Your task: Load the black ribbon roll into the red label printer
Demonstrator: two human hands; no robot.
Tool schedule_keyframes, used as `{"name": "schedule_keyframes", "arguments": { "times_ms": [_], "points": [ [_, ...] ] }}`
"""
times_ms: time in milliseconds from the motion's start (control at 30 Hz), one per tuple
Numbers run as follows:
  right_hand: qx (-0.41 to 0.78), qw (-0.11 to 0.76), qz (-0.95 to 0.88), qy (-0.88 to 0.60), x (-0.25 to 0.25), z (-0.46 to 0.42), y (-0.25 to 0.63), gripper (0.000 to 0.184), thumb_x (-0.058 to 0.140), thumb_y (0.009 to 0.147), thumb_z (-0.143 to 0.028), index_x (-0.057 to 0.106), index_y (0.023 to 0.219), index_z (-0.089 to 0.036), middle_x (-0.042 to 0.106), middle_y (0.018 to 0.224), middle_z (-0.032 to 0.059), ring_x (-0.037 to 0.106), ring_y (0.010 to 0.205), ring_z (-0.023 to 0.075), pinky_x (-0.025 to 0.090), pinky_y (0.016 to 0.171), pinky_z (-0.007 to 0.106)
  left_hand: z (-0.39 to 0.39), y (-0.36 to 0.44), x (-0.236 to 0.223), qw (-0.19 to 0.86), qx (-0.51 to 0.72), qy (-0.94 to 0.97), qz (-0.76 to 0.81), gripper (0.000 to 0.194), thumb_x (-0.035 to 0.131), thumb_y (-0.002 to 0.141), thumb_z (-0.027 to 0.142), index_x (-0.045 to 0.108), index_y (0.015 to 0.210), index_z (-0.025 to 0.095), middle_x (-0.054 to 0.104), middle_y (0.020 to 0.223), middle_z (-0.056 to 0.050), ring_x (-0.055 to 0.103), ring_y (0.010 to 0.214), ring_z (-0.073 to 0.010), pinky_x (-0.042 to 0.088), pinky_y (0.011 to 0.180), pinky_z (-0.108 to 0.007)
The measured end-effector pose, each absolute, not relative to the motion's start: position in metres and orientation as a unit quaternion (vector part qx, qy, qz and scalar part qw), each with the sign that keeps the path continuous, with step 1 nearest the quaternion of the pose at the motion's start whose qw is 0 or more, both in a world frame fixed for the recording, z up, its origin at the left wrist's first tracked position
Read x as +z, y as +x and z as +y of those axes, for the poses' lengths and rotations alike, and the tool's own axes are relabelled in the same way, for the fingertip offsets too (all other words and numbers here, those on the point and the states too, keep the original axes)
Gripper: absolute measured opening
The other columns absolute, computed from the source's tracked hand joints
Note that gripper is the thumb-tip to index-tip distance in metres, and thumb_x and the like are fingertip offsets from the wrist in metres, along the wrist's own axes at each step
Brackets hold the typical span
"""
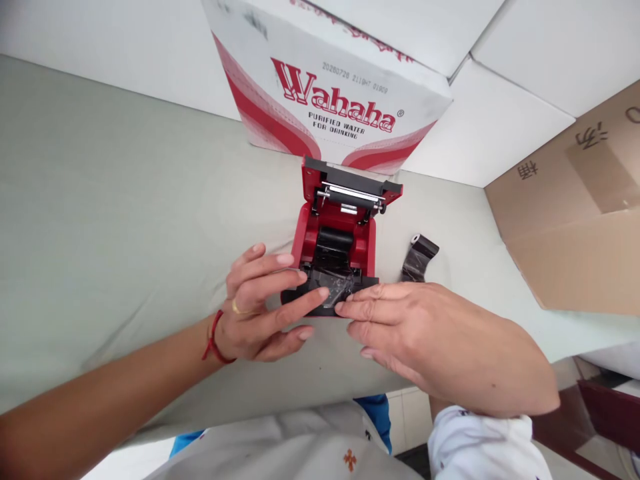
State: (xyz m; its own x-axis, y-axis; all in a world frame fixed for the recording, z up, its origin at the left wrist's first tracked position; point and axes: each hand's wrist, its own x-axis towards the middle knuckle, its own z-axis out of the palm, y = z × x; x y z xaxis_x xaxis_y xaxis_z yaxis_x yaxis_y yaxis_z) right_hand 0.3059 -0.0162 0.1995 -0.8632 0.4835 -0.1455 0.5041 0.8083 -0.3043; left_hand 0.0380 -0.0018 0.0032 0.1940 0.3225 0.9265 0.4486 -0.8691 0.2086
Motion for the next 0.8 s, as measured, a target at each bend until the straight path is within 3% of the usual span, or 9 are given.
{"name": "schedule_keyframes", "arguments": {
  "times_ms": [167,267,333,400,500,600,700,800],
  "points": [
    [-0.205,0.031,0.944,0.258,0.202,-0.013,0.317,0.037,0.054,0.13,-0.027,0.09,0.14,-0.021,0.085,0.157,0.0045,0.083,0.146,0.0141,0.066,0.128,0.024,-0.009,0.035,0.012,0.061,-0.548,-0.798,-0.244,0.021,0.073,0.109,0.035,0.09,0.123,0.036,0.085,0.105,-0.001,0.081,0.121,-0.0244,0.062,0.13,-0.048],
    [-0.189,-0.04,0.934,0.3,0.204,-0.011,0.32,0.033,0.064,0.125,-0.022,0.083,0.152,-0.023,0.085,0.158,0.0056,0.084,0.145,0.015,0.064,0.132,0.025,-0.011,0.035,0.016,0.059,-0.541,-0.803,-0.244,0.021,0.074,0.107,0.026,0.089,0.119,0.035,0.085,0.102,0.0,0.081,0.116,-0.0213,0.064,0.128,-0.043],
    [-0.137,-0.161,0.896,0.391,0.202,-0.006,0.316,0.037,0.069,0.122,-0.019,0.081,0.156,-0.029,0.082,0.163,0.0045,0.08,0.153,0.0197,0.061,0.14,0.035,-0.011,0.037,0.015,0.051,-0.549,-0.799,-0.243,0.022,0.079,0.104,0.023,0.09,0.118,0.035,0.084,0.105,0.0,0.079,0.118,-0.0209,0.063,0.13,-0.042],
    [-0.08,-0.262,0.839,0.471,0.193,0.004,0.311,0.041,0.07,0.123,-0.023,0.079,0.161,-0.034,0.073,0.177,0.0053,0.066,0.171,0.0276,0.056,0.147,0.05,-0.01,0.039,0.011,0.044,-0.563,-0.792,-0.23,0.028,0.083,0.099,0.02,0.09,0.119,0.038,0.085,0.108,0.0,0.079,0.119,-0.0224,0.061,0.132,-0.045],
    [-0.029,-0.265,0.822,0.503,0.176,0.025,0.307,0.052,0.066,0.127,-0.039,0.067,0.178,-0.029,0.057,0.191,0.0117,0.051,0.184,0.0339,0.05,0.151,0.061,-0.008,0.041,0.002,0.043,-0.581,-0.786,-0.207,0.036,0.084,0.095,0.017,0.091,0.12,0.043,0.085,0.108,0.0,0.079,0.118,-0.0252,0.062,0.132,-0.05],
    [-0.001,-0.197,0.848,0.492,0.166,0.038,0.309,0.059,0.064,0.128,-0.048,0.065,0.179,-0.019,0.069,0.18,0.0174,0.067,0.17,0.0356,0.058,0.145,0.059,-0.009,0.04,-0.009,-0.027,-0.57,-0.791,-0.221,0.049,0.088,0.094,0.018,0.089,0.129,0.052,0.084,0.106,0.001,0.08,0.116,-0.0265,0.062,0.134,-0.055],
    [-0.014,-0.202,0.838,0.506,0.172,0.031,0.309,0.051,0.065,0.128,-0.046,0.071,0.172,-0.022,0.082,0.161,0.0141,0.082,0.151,0.0332,0.067,0.133,0.054,-0.012,0.039,-0.016,-0.091,-0.552,-0.793,-0.242,0.063,0.092,0.092,0.018,0.085,0.136,0.062,0.082,0.105,0.003,0.08,0.115,-0.0271,0.061,0.138,-0.06],
    [-0.036,-0.184,0.845,0.5,0.185,0.015,0.306,0.038,0.065,0.128,-0.034,0.077,0.162,-0.025,0.091,0.141,0.0085,0.09,0.13,0.0273,0.075,0.115,0.044,-0.013,0.041,-0.017,-0.039,-0.562,-0.783,-0.262,0.057,0.094,0.091,0.019,0.086,0.13,0.061,0.08,0.098,0.003,0.08,0.11,-0.027,0.065,0.134,-0.06]
  ]
}}
